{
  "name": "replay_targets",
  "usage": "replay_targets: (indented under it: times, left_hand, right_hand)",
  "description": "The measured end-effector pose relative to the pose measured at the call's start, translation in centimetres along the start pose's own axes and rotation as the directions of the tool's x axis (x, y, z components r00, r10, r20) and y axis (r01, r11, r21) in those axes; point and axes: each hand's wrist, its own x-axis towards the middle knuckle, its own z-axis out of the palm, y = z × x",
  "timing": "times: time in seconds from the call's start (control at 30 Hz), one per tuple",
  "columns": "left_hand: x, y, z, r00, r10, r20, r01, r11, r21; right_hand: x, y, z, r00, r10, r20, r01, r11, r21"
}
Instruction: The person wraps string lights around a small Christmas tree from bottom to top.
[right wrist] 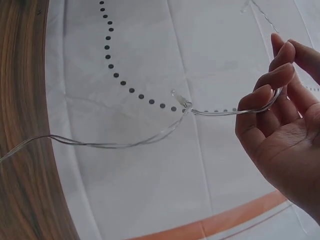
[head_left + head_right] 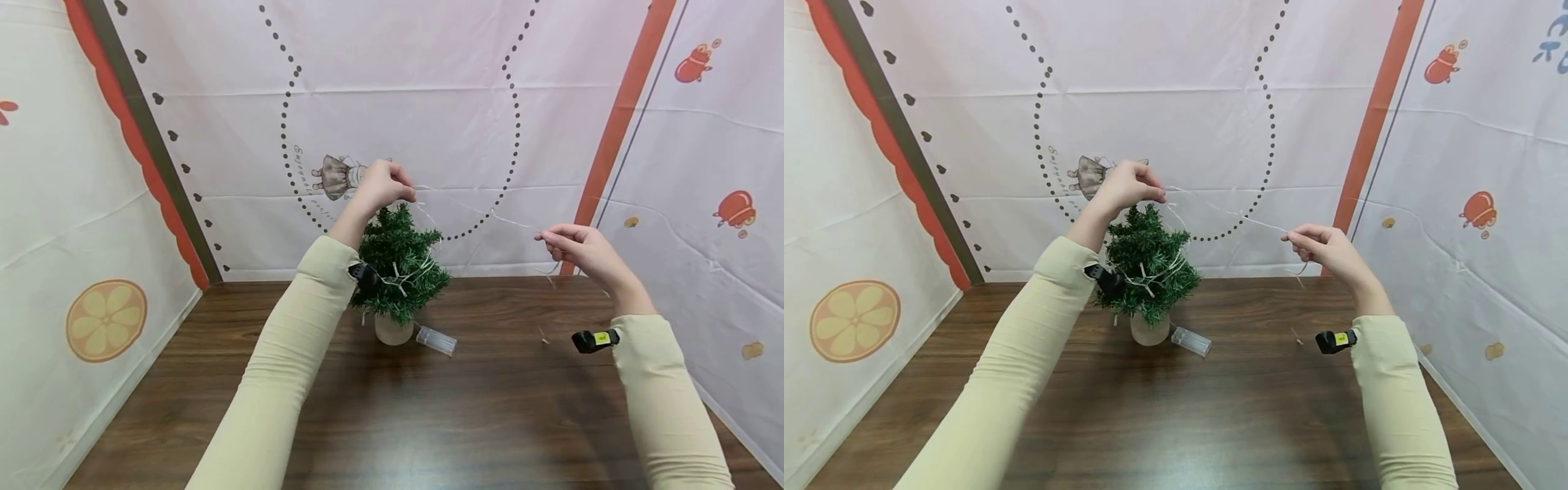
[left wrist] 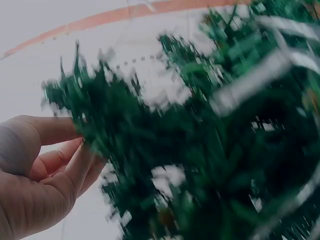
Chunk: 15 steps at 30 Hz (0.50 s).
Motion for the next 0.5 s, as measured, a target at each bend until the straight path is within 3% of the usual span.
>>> replay_targets:
  times: [0.17, 0.4, 0.5]
  left_hand:
    - [-0.1, -2.0, -0.9, 1.000, -0.015, -0.025, 0.013, 0.998, -0.069]
    - [-0.6, -4.6, -2.3, 0.995, -0.003, -0.102, -0.001, 0.999, -0.045]
    - [-1.0, -5.3, -2.5, 0.996, 0.028, -0.088, -0.032, 0.999, -0.036]
  right_hand:
    - [0.4, -0.1, 0.4, 0.999, -0.032, 0.044, 0.030, 0.999, 0.030]
    - [0.6, -0.9, 1.0, 0.999, -0.013, 0.048, 0.013, 1.000, 0.004]
    - [0.8, -1.5, 1.6, 0.999, -0.007, 0.041, 0.007, 1.000, -0.009]
